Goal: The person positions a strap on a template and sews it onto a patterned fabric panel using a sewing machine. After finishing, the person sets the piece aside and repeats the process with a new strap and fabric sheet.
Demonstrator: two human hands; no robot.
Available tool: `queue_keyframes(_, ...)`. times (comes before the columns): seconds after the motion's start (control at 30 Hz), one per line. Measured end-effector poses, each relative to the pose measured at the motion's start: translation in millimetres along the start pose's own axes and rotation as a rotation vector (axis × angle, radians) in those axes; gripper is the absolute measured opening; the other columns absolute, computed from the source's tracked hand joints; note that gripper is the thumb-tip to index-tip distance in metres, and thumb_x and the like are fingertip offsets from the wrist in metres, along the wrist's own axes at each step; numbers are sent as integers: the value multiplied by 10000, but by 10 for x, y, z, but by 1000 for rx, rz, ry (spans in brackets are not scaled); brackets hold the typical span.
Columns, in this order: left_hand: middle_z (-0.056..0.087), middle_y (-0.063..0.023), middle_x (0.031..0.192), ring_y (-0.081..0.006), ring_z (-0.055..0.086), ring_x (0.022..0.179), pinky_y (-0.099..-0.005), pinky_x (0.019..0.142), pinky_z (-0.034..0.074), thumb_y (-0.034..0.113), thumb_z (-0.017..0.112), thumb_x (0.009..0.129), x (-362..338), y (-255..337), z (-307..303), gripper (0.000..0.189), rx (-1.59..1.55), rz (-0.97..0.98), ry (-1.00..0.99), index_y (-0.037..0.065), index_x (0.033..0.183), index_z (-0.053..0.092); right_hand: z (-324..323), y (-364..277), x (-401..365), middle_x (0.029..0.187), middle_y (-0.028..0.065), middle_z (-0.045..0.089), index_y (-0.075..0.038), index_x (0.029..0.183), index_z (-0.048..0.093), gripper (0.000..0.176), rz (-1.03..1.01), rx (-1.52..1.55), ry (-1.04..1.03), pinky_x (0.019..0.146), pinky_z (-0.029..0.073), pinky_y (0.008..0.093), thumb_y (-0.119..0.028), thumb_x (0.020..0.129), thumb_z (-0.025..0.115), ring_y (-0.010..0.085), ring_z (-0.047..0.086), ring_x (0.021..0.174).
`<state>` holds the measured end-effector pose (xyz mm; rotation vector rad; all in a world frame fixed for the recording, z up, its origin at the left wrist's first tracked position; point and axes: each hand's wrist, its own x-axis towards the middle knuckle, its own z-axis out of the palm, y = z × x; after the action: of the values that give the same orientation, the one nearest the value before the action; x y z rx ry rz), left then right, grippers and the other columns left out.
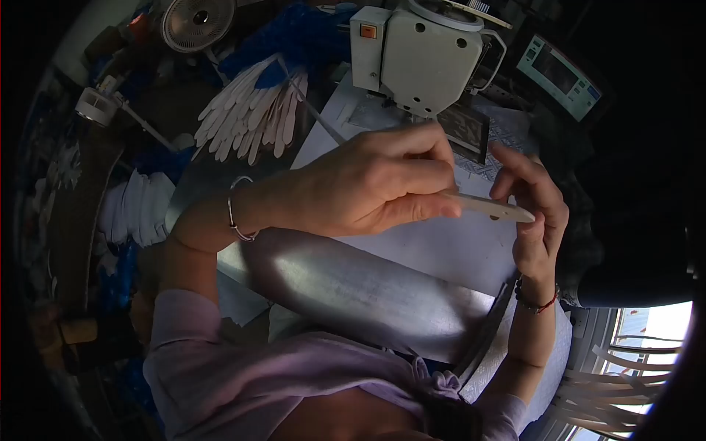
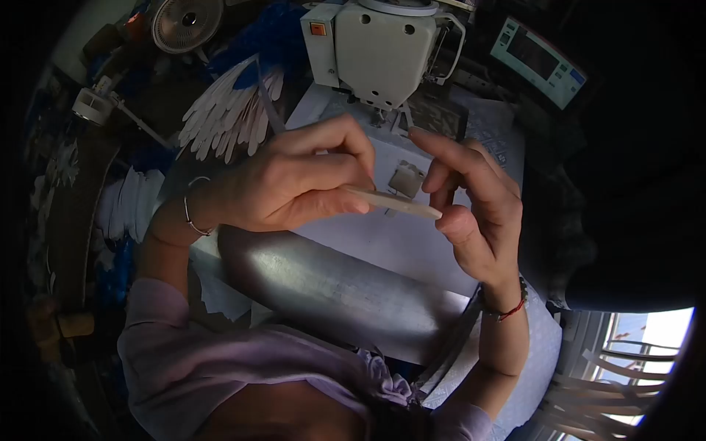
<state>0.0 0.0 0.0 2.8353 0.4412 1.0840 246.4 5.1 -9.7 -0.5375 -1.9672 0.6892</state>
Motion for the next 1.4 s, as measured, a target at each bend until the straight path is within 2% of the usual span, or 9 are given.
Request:
queue_keyframes(0.07, 479, 9, 640, -122, 488, 593, -249, 613, 428, 236, 480, 1043, -9, -44, 310, 263, -671, -425, -68, 28, 1102, 630, 85, -88, 15, 766, 16, 576, -37, 1134, 705, 422, 6, -49, 87, 579, 431, 226, -408, 960, 606, 84, 530, 603)
queue_keyframes(0.3, 425, 33, 628, -50, 403, 572, -229, 528, 344, 301, 385, 1074, -219, -150, 885, 378, -986, -698, -144, 19, 1113, 634, -283, 390, -37, 639, -22, 519, -28, 992, 742, 381, 475, 57, 363, 509, 298, 197, -355, 1001, 546, 41, 374, 536)
queue_keyframes(0.5, 590, -49, 872, -98, 584, 761, -235, 632, 513, 246, 367, 1076, -448, -449, 922, 384, -1143, -905, -193, -13, 1286, 557, -252, 880, 14, 679, -21, 584, -31, 986, 740, 384, 649, 138, 295, 560, 377, 186, -373, 990, 565, 42, 452, 594)
queue_keyframes(0.57, 605, -106, 1026, -141, 614, 836, -255, 702, 538, 135, 447, 1041, -446, -619, 988, 295, -654, -700, 223, 52, 1290, 581, -200, 1025, 24, 711, -12, 613, -24, 996, 734, 372, 676, 198, 307, 585, 416, 183, -361, 986, 577, 42, 496, 616)
queue_keyframes(0.63, 592, -108, 1108, -162, 613, 892, -268, 735, 560, 76, 567, 962, -341, -735, 973, 302, -284, -569, 204, 74, 1261, 613, -172, 1174, 32, 775, 6, 646, -7, 1009, 707, 326, 744, 247, 256, 647, 477, 191, -314, 976, 605, 45, 569, 689)
queue_keyframes(0.7, 596, -79, 1112, -182, 610, 944, -291, 769, 563, 79, 644, 875, -290, -821, 1035, 280, 205, 21, 87, 72, 1154, 664, -75, 1329, 33, 782, 14, 647, 2, 1011, 690, 296, 783, 256, 208, 652, 486, 199, -280, 975, 608, 49, 581, 704)
queue_keyframes(0.87, 611, -63, 1119, -211, 598, 1057, -316, 864, 553, 41, 683, 776, -597, -1038, 1273, 348, 179, -81, -162, 67, 1123, 669, 208, 1756, 19, 791, 34, 648, 8, 1018, 656, 217, 869, 191, 105, 683, 517, 236, -198, 959, 623, 86, 613, 725)
queue_keyframes(1.23, 626, -43, 1044, -201, 615, 941, -310, 817, 558, -12, 655, 768, -733, -1255, 1270, 335, 268, -294, -99, 46, 1098, 664, 575, 2328, 146, 916, 87, 677, -145, 1049, 731, 244, 90, -654, 23, 795, 522, 392, -103, 812, 695, 322, 623, 889)
queue_keyframes(1.4, 634, -33, 1005, -196, 618, 919, -310, 804, 559, -11, 660, 752, -703, -1315, 1264, 299, 228, -301, -98, 61, 1041, 684, 547, 2363, 51, 980, 48, 643, -174, 1090, 732, 296, 19, -711, -27, 824, 492, 393, -132, 800, 698, 276, 599, 930)
